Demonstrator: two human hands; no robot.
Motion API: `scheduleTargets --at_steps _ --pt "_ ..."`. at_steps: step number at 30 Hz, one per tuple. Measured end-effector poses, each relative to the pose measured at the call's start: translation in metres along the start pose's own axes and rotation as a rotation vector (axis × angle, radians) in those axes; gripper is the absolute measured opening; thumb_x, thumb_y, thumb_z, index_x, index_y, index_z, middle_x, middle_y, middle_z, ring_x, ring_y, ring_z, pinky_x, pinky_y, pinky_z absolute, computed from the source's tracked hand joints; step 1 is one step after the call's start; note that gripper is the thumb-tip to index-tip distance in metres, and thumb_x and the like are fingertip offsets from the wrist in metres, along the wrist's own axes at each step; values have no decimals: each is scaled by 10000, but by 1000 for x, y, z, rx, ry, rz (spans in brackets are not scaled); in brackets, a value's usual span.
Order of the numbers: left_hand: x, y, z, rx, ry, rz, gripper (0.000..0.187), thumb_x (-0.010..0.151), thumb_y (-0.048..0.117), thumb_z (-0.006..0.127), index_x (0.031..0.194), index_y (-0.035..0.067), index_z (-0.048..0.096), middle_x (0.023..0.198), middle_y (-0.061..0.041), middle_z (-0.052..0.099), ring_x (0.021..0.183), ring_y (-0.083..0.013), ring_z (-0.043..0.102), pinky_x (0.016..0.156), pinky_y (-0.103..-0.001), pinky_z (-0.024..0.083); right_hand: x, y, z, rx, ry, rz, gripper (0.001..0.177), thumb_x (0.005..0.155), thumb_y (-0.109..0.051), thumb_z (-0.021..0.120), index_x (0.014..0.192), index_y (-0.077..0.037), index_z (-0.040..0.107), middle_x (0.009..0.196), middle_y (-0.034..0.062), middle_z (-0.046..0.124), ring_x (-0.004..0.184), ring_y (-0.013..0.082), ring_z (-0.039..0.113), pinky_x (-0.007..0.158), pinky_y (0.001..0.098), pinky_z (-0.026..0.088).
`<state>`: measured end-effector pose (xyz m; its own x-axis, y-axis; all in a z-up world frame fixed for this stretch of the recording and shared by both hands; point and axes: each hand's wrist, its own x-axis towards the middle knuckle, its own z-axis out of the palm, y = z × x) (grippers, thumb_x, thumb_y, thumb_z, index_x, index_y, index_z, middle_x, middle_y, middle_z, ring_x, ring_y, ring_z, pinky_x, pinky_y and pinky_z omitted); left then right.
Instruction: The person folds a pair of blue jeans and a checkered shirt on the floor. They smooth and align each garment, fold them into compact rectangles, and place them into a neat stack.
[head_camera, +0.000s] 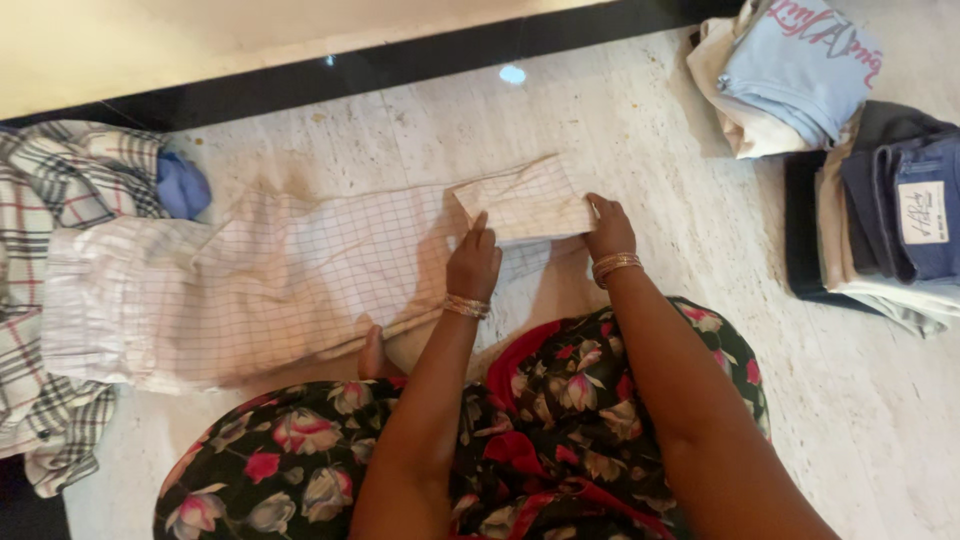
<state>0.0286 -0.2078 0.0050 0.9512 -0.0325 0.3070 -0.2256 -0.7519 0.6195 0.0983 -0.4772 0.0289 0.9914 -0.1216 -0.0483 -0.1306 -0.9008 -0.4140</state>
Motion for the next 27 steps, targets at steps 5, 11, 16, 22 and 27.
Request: scheduleTargets --at_steps 5,11,16,22,27 --pt "-27 -22 2 197 -19 -49 271 851 51 659 1113 15 601 1481 -228 528 1383 -402 494 1076 -450 494 -1 -12 3 -169 -292 -6 912 738 -223 850 1530 -193 399 1478 216 472 1216 434 534 968 469 488" --pt "-23 -10 -1 167 69 47 164 803 70 703 946 43 628 1443 -173 587 1429 -404 442 1115 -468 457 -4 -7 -4 -36 -181 3 660 921 -106 680 1547 -211 500 1334 181 640 1174 368 644 972 465 527" --pt "-19 6 -10 130 179 94 92 852 86 708 892 62 628 1408 -106 648 1468 -362 456 1153 -446 462 -8 -12 -5 148 69 52 514 856 -16 674 1296 -276 722 1280 98 684 1111 297 690 934 397 576" --pt "-29 -18 -24 256 80 -17 133 774 125 738 873 58 678 1415 -117 622 1459 -415 387 1187 -628 265 3 3 23 -32 -175 -125 556 750 -44 804 1244 -293 742 1460 126 532 1246 372 555 977 409 501" --pt "-21 0 -34 278 -235 -250 280 730 221 741 946 43 736 1416 -110 600 1405 -415 385 1179 -694 62 18 41 57 171 -223 -33 516 764 23 705 1216 -222 743 1380 170 573 1189 335 612 957 392 530"
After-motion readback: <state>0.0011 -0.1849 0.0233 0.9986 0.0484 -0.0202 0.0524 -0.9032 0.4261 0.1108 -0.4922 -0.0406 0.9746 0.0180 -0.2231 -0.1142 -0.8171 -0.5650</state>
